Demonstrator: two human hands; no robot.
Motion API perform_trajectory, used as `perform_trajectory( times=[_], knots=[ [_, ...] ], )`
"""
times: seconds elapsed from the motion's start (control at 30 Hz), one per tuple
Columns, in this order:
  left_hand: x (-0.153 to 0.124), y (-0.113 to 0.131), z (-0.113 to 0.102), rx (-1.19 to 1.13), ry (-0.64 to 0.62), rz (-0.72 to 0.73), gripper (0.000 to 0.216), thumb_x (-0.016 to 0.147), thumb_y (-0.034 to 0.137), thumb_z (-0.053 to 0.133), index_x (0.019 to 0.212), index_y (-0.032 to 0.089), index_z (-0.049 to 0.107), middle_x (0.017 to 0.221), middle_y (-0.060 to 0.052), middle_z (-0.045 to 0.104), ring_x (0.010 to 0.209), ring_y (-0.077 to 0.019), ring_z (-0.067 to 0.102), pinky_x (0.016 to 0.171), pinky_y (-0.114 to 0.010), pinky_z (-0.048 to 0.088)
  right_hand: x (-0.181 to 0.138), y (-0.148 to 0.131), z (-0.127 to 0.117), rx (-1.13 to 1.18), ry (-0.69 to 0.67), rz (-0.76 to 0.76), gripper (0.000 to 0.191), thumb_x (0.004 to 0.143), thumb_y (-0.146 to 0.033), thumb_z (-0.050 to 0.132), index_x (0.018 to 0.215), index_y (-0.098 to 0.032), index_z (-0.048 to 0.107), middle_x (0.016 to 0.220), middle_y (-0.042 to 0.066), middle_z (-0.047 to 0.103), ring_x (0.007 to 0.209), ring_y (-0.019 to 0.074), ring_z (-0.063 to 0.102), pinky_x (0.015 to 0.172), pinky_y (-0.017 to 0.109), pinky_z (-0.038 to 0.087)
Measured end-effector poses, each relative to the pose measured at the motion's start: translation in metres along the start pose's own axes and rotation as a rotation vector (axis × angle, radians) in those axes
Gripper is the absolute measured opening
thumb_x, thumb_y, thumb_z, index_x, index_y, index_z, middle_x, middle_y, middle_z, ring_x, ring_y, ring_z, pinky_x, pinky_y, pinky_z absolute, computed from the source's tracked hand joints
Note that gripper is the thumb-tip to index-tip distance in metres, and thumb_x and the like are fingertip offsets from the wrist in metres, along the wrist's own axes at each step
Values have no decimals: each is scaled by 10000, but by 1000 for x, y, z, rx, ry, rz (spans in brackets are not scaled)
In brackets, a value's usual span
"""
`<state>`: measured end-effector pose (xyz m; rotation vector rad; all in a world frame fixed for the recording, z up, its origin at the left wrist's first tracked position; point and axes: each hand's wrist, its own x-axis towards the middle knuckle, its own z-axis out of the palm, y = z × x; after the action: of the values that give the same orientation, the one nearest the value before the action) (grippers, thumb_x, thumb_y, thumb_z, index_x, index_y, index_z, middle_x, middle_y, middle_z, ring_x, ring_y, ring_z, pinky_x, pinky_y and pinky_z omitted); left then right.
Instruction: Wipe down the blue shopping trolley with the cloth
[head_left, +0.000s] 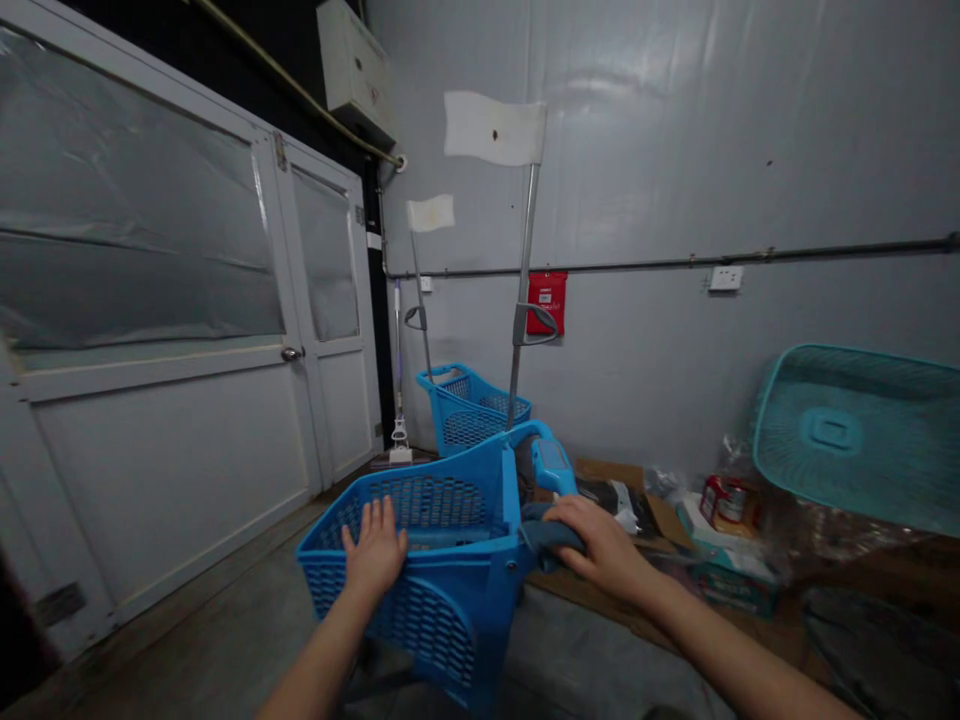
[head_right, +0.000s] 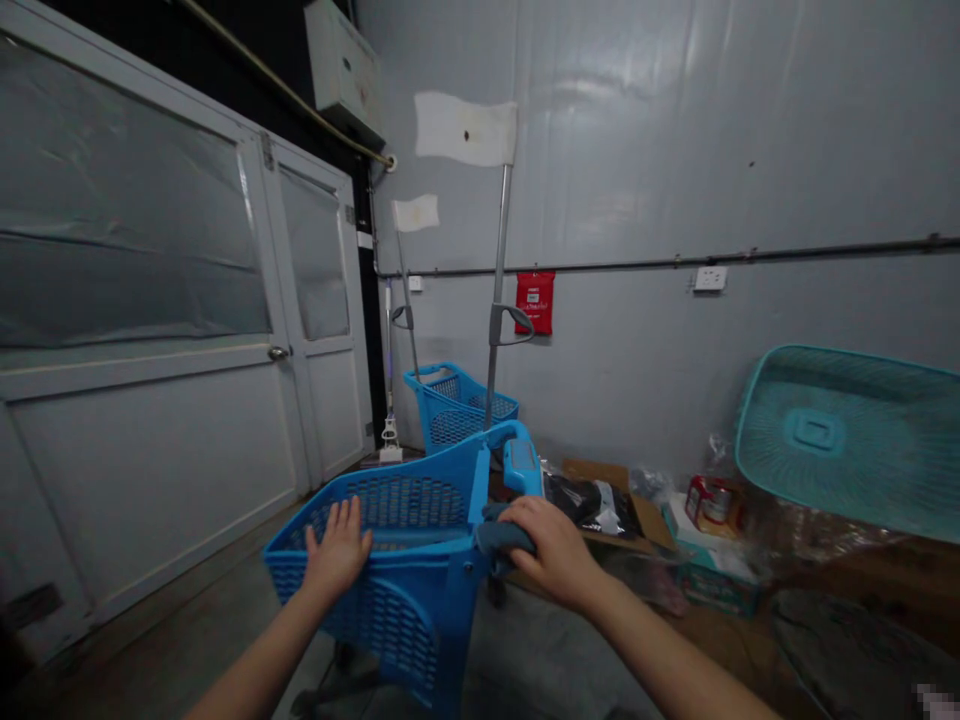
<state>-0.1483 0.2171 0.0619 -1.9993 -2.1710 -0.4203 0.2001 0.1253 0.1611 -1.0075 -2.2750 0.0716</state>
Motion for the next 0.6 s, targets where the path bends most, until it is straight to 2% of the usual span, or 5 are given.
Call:
perform_trajectory(
  times=[0.07,0.2,0.3,0.4,0.6],
  knots=[
    [-3,22,-5,-48,17,-27,657,945,395,273,1498,54,173,1543,-219,230,1439,-339,182,1089,-634,203,-1,-19,10,18,4,0,284,795,-178,572,1075,-227,579,1085,67,607,1025,237,544,901,383,426],
    [-19,64,-22,-413,43,190,650,976,468,214,1522,153,55,1581,-125,175,1463,-230,90,1148,-523,176,0,-55,21,69,-75,-45,333,812,-201,586,1141,-247,566,1161,71,584,1052,240,532,916,382,422],
    [-28,66,-35,-507,-36,271,678,969,519,223,1522,194,4,1590,-106,133,1463,-224,62,1155,-544,118,7,-60,22,137,-113,-80,313,839,-196,566,1150,-236,565,1146,68,600,1046,224,544,921,359,430],
    [-28,51,-45,-493,-169,341,772,936,570,302,1519,191,-34,1592,-107,90,1464,-240,25,1150,-573,65,24,-31,17,166,-63,-68,280,860,-173,528,1130,-222,584,1121,71,633,1053,215,565,935,354,434],
    [-19,46,-58,-457,-342,404,784,909,496,378,1522,179,7,1586,-95,32,1463,-233,9,1158,-546,52,94,76,7,-56,72,151,284,835,-155,549,1099,-213,637,1115,74,663,1049,225,590,949,368,428]
  ],
)
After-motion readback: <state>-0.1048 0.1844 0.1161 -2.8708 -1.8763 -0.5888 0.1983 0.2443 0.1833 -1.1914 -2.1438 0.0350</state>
